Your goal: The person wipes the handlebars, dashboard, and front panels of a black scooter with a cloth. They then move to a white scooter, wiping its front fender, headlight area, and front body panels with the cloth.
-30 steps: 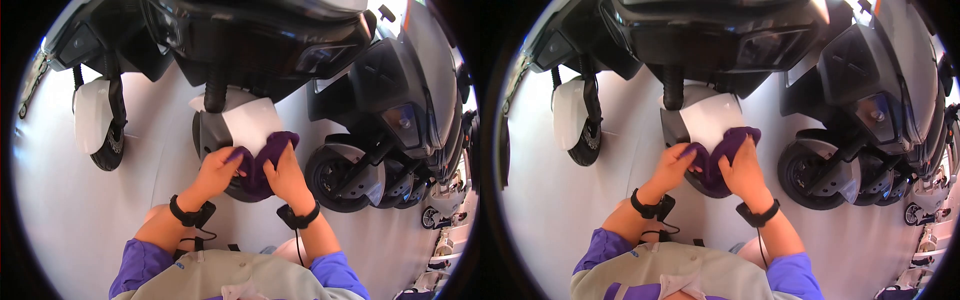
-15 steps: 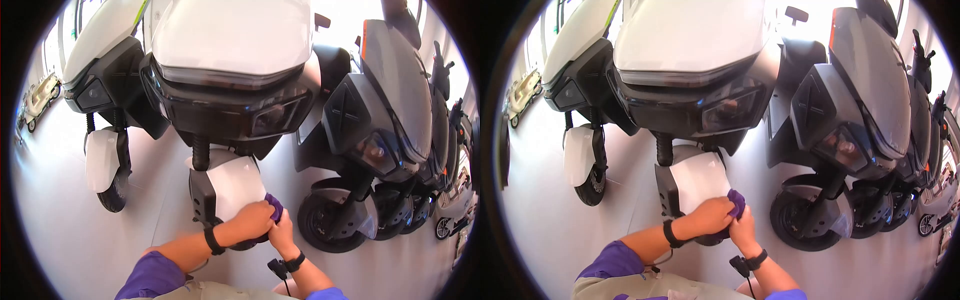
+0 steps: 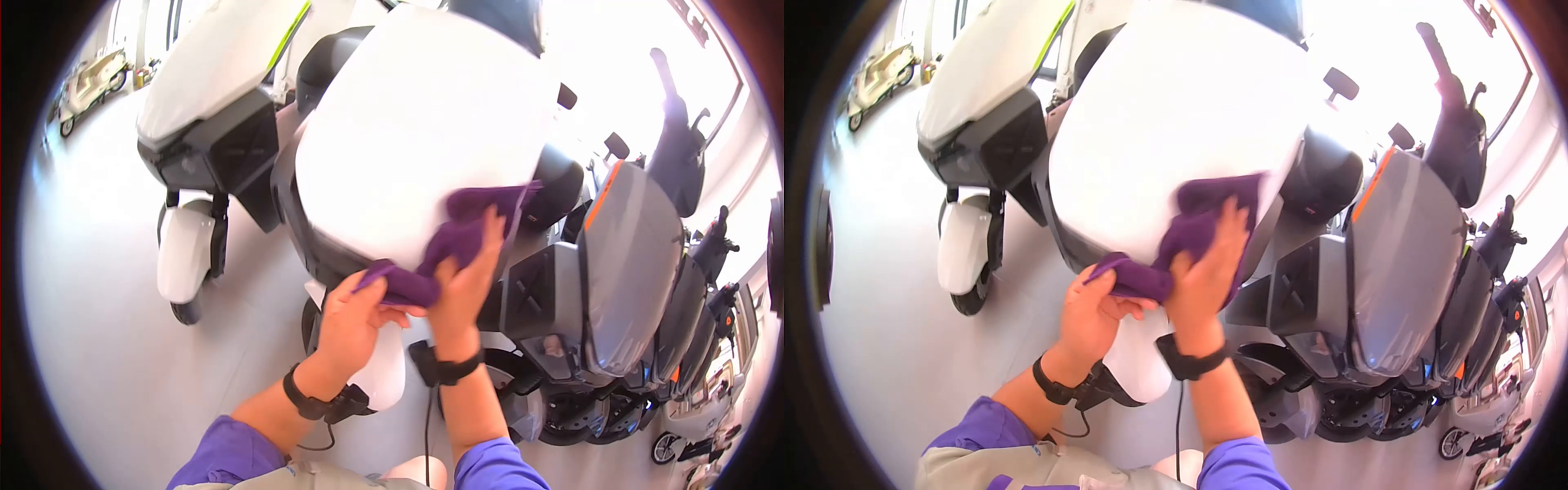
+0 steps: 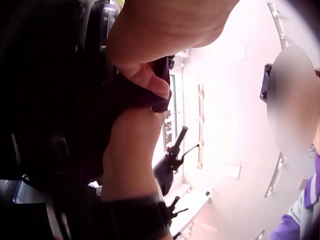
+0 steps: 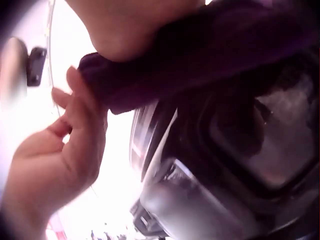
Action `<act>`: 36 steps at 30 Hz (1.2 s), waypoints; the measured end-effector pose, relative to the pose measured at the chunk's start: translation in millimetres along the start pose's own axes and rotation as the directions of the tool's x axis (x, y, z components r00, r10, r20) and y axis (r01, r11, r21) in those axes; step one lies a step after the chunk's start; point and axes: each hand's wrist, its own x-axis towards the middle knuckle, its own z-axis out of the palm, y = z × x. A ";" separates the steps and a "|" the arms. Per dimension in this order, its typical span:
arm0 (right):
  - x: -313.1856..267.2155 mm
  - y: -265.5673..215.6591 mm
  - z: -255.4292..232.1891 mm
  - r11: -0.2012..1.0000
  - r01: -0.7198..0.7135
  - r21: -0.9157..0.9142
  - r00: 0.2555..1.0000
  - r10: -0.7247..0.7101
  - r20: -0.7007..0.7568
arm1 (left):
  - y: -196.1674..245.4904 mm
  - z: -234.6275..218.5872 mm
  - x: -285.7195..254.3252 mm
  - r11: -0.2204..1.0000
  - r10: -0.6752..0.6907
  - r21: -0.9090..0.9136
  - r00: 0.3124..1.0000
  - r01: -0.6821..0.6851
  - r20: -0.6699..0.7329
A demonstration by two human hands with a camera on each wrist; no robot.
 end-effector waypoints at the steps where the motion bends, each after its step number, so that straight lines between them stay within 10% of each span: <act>1: -0.9 -6.2 5.5 0.997 0.057 -0.056 0.996 -0.053 0.071 | 11.0 -0.2 6.0 1.000 -0.002 0.012 0.996 0.003 -0.093; 6: 38.8 -25.9 -0.9 0.938 0.244 -0.245 0.859 -0.092 0.504 | 58.2 -15.2 15.3 0.999 -0.044 0.023 0.975 0.050 -0.217; 12: 169.1 -24.8 49.9 0.844 0.021 -0.536 0.973 0.106 0.206 | 116.3 33.9 77.8 0.999 -0.037 0.017 0.954 0.044 -0.297; 14: 154.4 -41.8 59.2 0.777 0.174 -0.605 0.944 0.043 0.327 | 118.9 33.9 79.3 1.000 -0.022 -0.004 0.911 0.022 -0.412; 17: 114.2 -68.8 40.1 0.808 0.438 -0.394 0.668 0.001 0.744 | 109.8 12.3 56.9 0.994 -0.098 -0.012 0.827 0.110 -0.553; 22: 132.9 -44.8 35.1 0.877 0.463 -0.131 0.492 -0.131 0.861 | 133.2 24.1 25.4 0.886 -0.463 -0.272 0.680 0.376 -0.569; 27: 254.8 -41.6 116.4 0.821 0.358 -0.445 0.871 -0.122 0.476 | 180.5 28.8 129.5 0.963 -0.266 -0.143 0.896 0.229 -0.355; 30: 273.5 -60.0 156.4 0.744 0.301 -0.596 0.912 -0.042 0.408 | 191.0 13.2 152.3 0.950 -0.265 -0.244 0.916 0.194 -0.302; 36: 184.1 -104.0 130.3 0.843 0.506 -0.182 0.394 -0.038 0.918 | 188.8 -68.5 65.4 0.783 -0.598 -0.418 0.745 0.461 -0.297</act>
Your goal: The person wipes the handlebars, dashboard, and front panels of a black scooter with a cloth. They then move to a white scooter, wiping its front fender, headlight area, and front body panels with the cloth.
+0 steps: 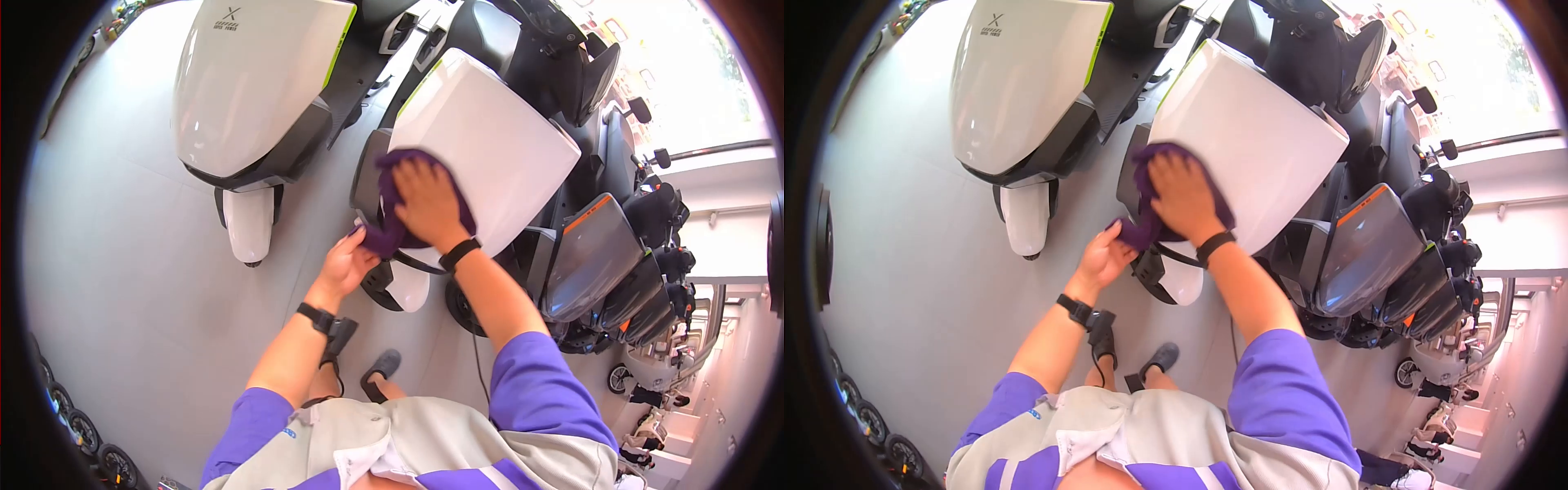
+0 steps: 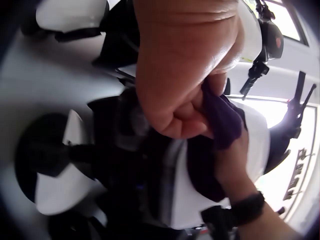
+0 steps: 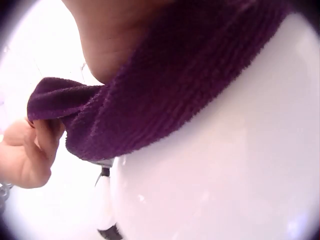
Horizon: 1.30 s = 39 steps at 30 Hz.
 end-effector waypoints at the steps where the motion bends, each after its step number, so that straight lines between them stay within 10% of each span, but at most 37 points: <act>1: -9.9 -9.1 10.5 0.998 0.053 0.044 0.993 -0.057 0.103 | 1.2 -16.5 -10.8 0.997 -0.051 0.053 0.999 0.052 -0.019; 5: -36.8 -26.2 50.4 0.968 0.234 0.093 0.972 -0.232 -0.030 | 42.2 -94.6 -17.3 0.946 -0.170 0.277 0.985 0.169 -0.019; 10: 35.3 27.9 -9.8 0.983 -0.119 0.138 0.982 0.138 -0.131 | 135.9 46.3 39.1 0.880 0.074 0.451 0.982 -0.148 0.176; 14: 103.7 79.9 -56.8 0.969 -0.244 -0.026 0.847 0.200 -0.493 | 179.3 130.0 81.0 0.775 0.222 0.516 0.921 -0.365 0.319; 20: 103.5 34.9 3.1 0.989 -0.049 -0.138 0.984 0.024 -0.177 | 129.2 58.9 101.4 0.463 0.176 0.869 0.979 -0.174 0.102; 22: 74.5 19.9 34.2 0.991 0.118 -0.063 0.990 -0.122 -0.065 | 95.2 10.7 93.1 0.826 0.068 0.564 0.992 0.004 -0.106; 25: 73.2 27.8 20.5 0.990 0.038 0.135 0.990 -0.019 -0.141 | 131.1 34.1 90.0 0.970 0.131 0.222 0.982 -0.099 -0.137; 28: 102.0 59.2 -29.1 0.962 -0.198 0.187 0.938 0.242 -0.249 | 219.7 100.9 139.4 0.903 0.181 0.350 0.960 -0.249 0.216; 33: 117.5 94.7 -72.6 0.946 -0.291 0.143 0.854 0.325 -0.407 | 279.4 200.8 196.8 0.503 -0.050 0.799 0.912 -0.330 0.408; 36: 63.0 71.0 -53.6 0.934 -0.312 0.174 0.883 0.353 -0.311 | 231.4 188.8 200.9 0.176 -0.037 0.908 0.919 -0.380 0.392; 39: 0.2 53.8 -23.8 0.886 -0.417 0.204 0.867 0.455 -0.205 | 152.8 184.0 148.5 0.056 0.250 0.841 0.823 -0.538 0.510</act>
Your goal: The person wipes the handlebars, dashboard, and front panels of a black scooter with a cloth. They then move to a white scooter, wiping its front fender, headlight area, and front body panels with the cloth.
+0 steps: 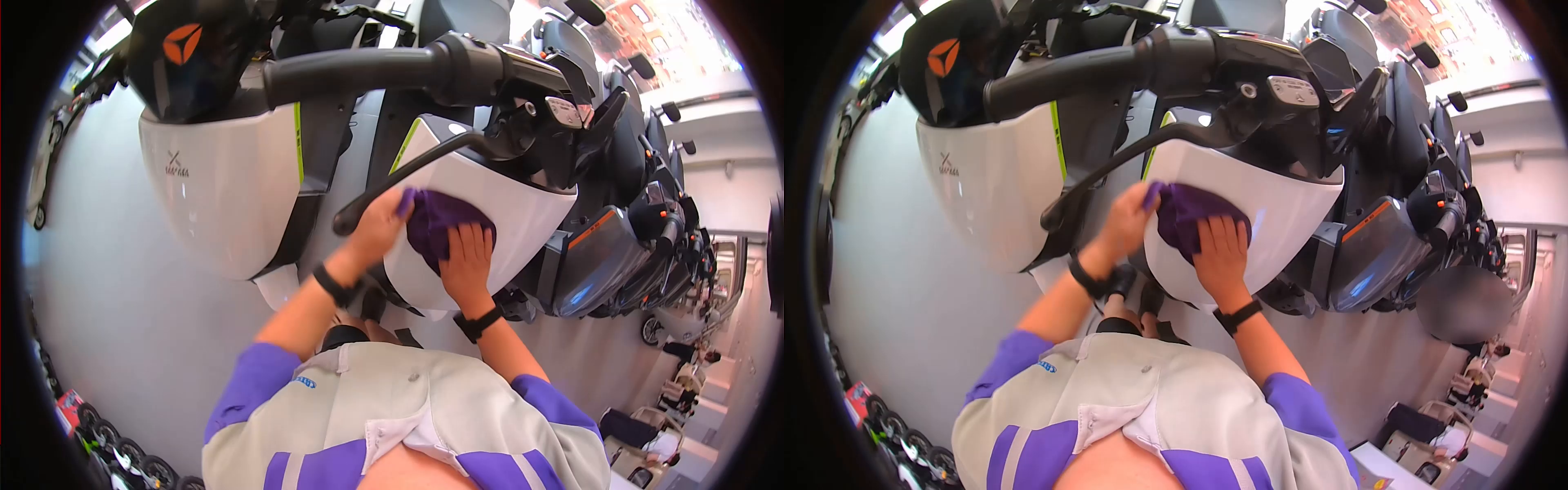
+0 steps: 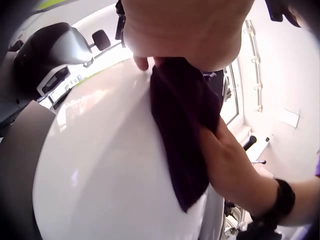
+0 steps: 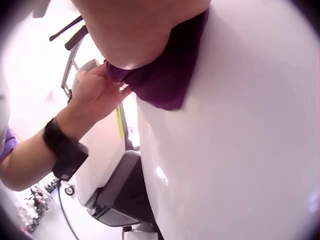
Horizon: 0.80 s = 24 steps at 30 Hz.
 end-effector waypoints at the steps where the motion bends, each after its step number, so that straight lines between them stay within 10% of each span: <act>1: -9.4 0.6 2.1 0.999 -0.039 -0.010 0.999 0.039 0.017 | -21.4 22.3 -17.5 0.959 0.256 0.153 0.961 -0.239 -0.105; 9: 114.8 -23.7 -17.1 0.964 -0.258 0.070 0.918 0.267 -0.293 | 3.3 14.7 82.3 0.785 0.413 0.486 0.909 -0.383 0.048; 12: 92.9 -23.9 -14.7 0.947 -0.280 0.156 0.905 0.314 -0.286 | 18.5 20.8 66.0 0.807 0.337 0.452 0.925 -0.380 0.176; 18: -30.8 -29.5 11.6 0.918 -0.364 0.158 0.919 0.381 -0.099 | 18.4 26.9 5.3 0.488 0.433 0.483 0.683 -0.726 0.589; 24: 28.0 32.1 -31.1 0.797 -0.460 0.392 0.700 0.597 -0.392 | 75.4 106.9 73.6 0.352 0.470 0.513 0.622 -0.782 0.626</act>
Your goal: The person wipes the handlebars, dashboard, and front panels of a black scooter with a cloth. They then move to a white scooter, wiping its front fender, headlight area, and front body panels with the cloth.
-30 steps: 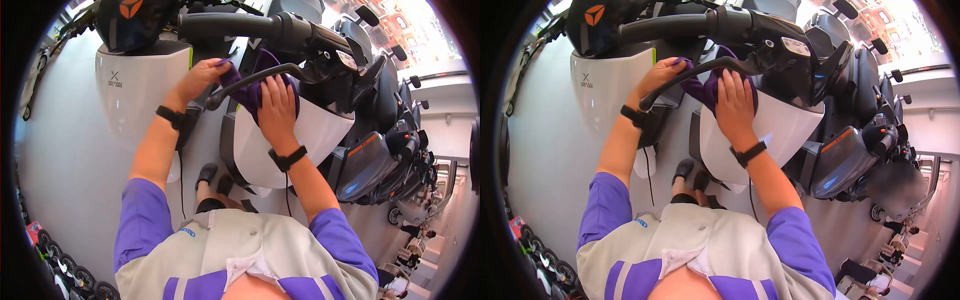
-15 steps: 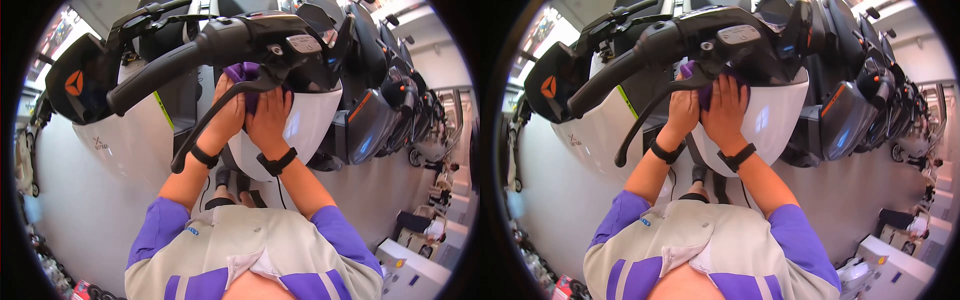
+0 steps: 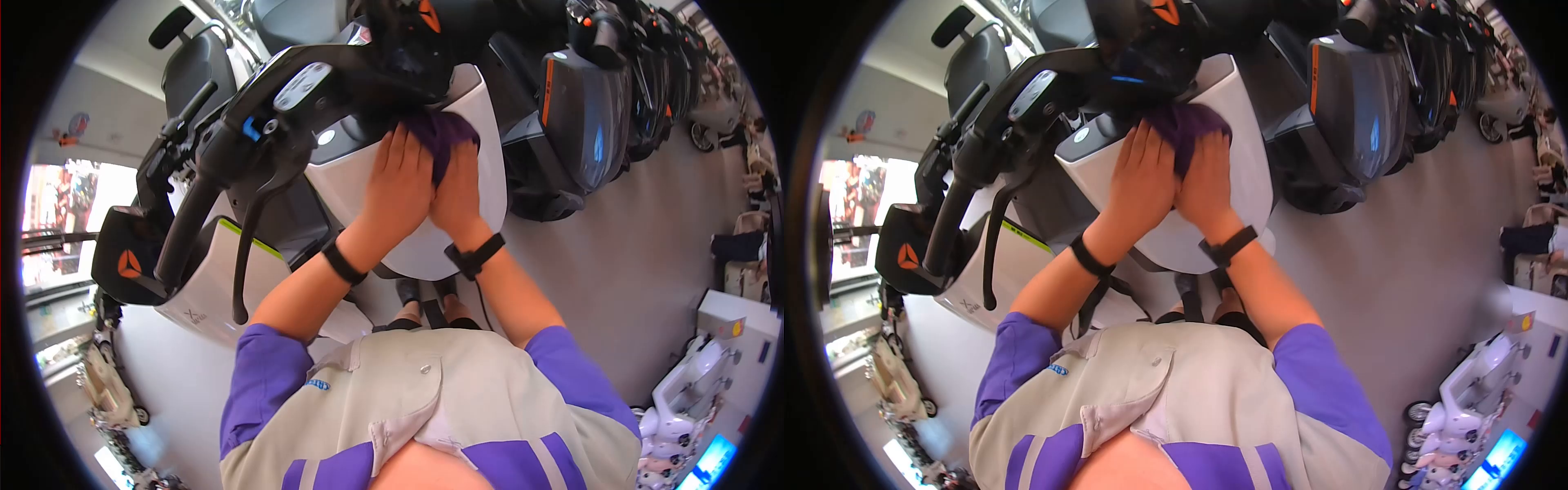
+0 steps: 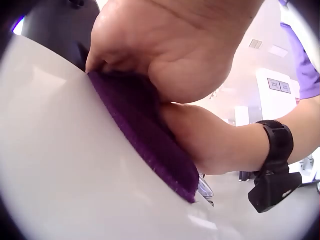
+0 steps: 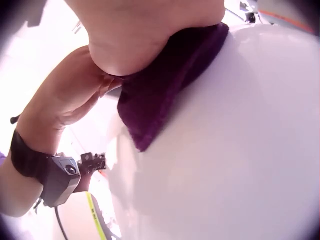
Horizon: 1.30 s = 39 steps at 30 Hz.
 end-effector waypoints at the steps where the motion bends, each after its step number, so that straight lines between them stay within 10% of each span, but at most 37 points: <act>1: 10.5 8.6 -5.9 0.998 -0.021 0.066 1.000 0.021 -0.013 | 3.4 5.4 14.4 1.000 0.012 -0.001 1.000 -0.012 -0.012; 9: -97.4 71.5 -27.3 0.916 -0.377 0.137 0.926 0.375 0.038 | 63.1 40.6 -36.1 0.983 0.175 -0.100 0.959 -0.156 0.223; 14: -33.8 82.3 -34.7 0.946 -0.266 0.186 0.964 0.254 0.083 | 70.8 41.8 8.8 0.997 0.021 0.068 0.938 -0.048 0.346; 17: 36.0 110.4 -25.2 0.918 -0.200 0.343 0.974 0.224 -0.031 | 64.7 51.2 75.2 0.983 -0.046 0.182 0.981 0.011 0.186; 22: 33.3 158.0 -26.2 0.563 -0.457 0.688 0.873 0.432 0.226 | 84.4 103.1 107.2 0.971 0.055 0.226 0.990 -0.083 0.127; 32: -177.7 153.5 -21.4 0.672 -0.609 0.421 0.767 0.634 0.099 | 154.5 121.1 -21.7 0.958 0.286 -0.111 0.848 -0.264 0.447; 39: -78.5 173.2 -27.4 0.749 -0.438 0.496 0.885 0.456 0.093 | 128.1 111.7 26.5 0.996 0.083 -0.002 0.950 -0.086 0.301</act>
